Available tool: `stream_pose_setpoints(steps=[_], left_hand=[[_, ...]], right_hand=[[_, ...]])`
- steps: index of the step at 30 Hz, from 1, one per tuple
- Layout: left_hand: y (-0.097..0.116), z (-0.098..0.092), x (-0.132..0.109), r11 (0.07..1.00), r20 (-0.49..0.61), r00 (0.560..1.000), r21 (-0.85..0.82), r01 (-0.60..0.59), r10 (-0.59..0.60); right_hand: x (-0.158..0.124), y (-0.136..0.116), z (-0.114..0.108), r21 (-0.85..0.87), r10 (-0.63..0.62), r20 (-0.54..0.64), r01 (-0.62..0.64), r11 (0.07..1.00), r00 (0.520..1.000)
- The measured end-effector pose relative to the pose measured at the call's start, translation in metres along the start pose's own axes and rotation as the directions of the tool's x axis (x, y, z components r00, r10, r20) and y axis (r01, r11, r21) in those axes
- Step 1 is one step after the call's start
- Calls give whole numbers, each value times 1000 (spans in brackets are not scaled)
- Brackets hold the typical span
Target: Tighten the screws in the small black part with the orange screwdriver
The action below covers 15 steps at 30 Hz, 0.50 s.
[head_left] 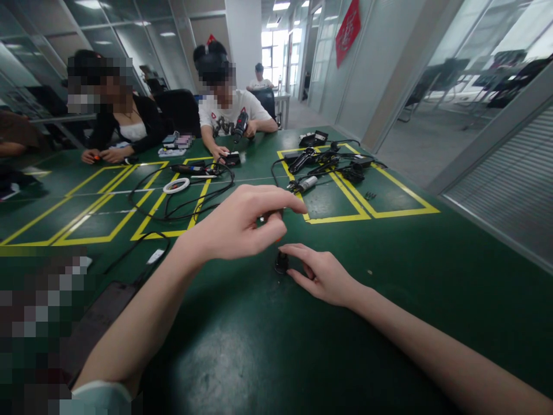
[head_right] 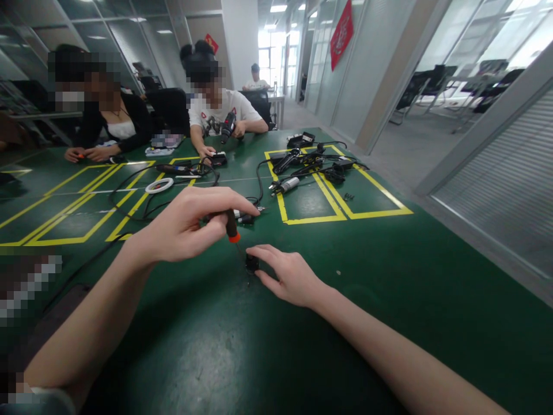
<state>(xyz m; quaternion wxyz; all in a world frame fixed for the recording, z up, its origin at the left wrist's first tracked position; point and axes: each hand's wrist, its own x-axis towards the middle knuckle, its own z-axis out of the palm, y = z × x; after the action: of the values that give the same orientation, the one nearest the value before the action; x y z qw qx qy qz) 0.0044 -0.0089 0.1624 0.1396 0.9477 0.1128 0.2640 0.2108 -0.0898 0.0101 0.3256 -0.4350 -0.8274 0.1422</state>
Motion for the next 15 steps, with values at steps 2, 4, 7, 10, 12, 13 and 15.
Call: stream_pose_setpoints(steps=[2, 4, 7, 10, 12, 13, 15], left_hand=[[2, 1, -1, 1000, -23, 1000, 9, 18, -18], [4, 1, -1, 999, -34, 999, 16, 39, -39], [6, 1, -1, 999, -35, 998, 26, 46, -45], [7, 1, -1, 999, -24, 999, 32, 35, -34], [8, 1, -1, 999, -20, 999, 31, 33, -32], [8, 1, -1, 999, -19, 999, 32, 30, -29], [9, 1, -2, 999, -18, 1000, 33, 13, -13]], right_hand=[[0, -1, -2, 1, -10, 5, 10, 1000, 1000], [0, -1, -3, -2, -23, 11, 23, 1000, 1000], [0, 1, -4, -19, -38, 14, 38, 999, 999], [-1, 3, -3, -41, -44, 20, 45, 998, 999], [-1, 4, -3, -39, -45, 26, 46, 998, 999], [-1, 4, -3, -35, -45, 30, 46, 998, 999], [-1, 3, -3, -23, -47, 32, 48, 999, 998]])
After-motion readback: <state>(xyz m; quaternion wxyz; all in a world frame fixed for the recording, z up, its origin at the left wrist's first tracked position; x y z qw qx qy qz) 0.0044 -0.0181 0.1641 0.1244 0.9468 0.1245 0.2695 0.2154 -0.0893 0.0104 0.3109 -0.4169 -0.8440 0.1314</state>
